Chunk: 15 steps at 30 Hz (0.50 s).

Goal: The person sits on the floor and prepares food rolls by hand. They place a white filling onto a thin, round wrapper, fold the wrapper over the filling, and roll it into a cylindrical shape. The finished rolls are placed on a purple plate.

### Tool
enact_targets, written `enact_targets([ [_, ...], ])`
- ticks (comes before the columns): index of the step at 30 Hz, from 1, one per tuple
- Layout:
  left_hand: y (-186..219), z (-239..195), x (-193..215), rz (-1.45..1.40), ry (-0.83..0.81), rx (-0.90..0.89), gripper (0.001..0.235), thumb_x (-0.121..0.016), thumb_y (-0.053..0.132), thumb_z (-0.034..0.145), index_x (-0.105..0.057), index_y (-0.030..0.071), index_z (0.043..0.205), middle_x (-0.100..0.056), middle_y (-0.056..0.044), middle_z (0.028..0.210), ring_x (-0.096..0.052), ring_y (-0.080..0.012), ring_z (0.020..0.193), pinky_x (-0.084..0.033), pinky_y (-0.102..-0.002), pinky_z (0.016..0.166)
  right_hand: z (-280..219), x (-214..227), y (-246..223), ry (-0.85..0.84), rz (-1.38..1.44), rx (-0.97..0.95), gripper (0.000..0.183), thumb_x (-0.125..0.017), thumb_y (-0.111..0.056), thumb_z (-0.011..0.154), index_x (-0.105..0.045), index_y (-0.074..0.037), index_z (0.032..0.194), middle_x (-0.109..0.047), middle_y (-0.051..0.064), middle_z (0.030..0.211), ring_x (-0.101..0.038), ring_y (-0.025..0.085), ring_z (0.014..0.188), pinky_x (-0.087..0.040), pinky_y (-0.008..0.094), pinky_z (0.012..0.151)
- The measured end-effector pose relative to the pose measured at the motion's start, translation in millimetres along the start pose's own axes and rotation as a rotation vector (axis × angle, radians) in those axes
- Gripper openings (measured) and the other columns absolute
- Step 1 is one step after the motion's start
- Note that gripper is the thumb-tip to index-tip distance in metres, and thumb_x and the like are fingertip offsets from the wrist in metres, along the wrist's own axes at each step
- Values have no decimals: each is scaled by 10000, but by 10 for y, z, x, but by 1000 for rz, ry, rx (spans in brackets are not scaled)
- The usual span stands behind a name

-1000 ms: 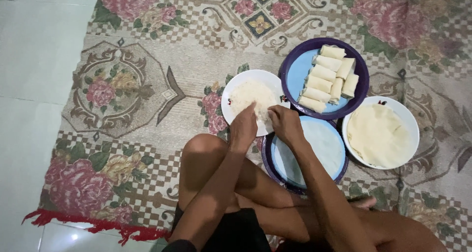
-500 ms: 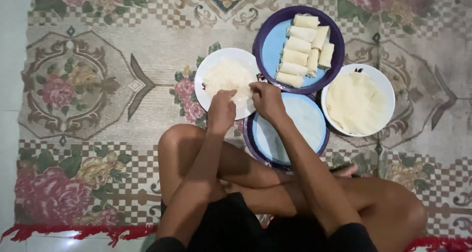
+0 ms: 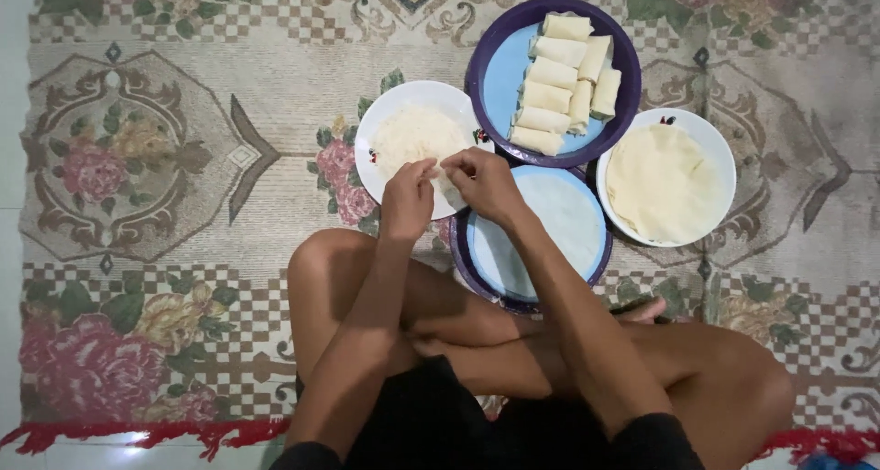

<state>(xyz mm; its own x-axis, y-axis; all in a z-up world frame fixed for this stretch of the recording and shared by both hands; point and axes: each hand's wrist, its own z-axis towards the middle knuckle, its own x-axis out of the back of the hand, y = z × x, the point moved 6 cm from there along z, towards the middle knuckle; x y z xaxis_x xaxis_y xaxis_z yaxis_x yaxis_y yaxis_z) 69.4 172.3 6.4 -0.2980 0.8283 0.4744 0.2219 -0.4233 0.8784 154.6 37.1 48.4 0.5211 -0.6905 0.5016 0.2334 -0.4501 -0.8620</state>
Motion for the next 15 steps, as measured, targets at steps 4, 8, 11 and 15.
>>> enact_targets([
  [4,299,-68,41,-212,-96,27,478,-442,2,978,-582,19,1435,-715,-275,1158,-723,-409,1083,-598,-495,892,-50,84,9,11,147,-100,154,-686,-46,914,-794,-77,1019,-747,107,906,-761,235,784,-624,354,745],
  [8,414,-90,114,-258,-101,11,543,-437,-13,946,-543,15,1477,-707,-326,1162,-732,-411,1079,-590,-523,889,-50,22,33,28,-22,-8,217,-685,-35,891,-798,-66,1074,-738,163,979,-741,365,900,-614,423,759],
  [11,386,-114,149,-213,-74,36,527,-461,22,954,-555,26,1473,-733,-285,1143,-731,-419,1065,-592,-521,871,5,-128,280,22,-186,2,212,-674,-50,911,-785,-58,1092,-716,152,953,-735,349,899,-619,415,755],
  [15,300,-137,228,-60,-2,68,407,-506,128,1004,-649,32,1373,-782,-181,1008,-759,-369,957,-602,-514,804,42,-341,471,-63,-470,57,178,-669,-76,891,-777,-44,1030,-685,133,861,-722,334,846,-610,428,719],
])
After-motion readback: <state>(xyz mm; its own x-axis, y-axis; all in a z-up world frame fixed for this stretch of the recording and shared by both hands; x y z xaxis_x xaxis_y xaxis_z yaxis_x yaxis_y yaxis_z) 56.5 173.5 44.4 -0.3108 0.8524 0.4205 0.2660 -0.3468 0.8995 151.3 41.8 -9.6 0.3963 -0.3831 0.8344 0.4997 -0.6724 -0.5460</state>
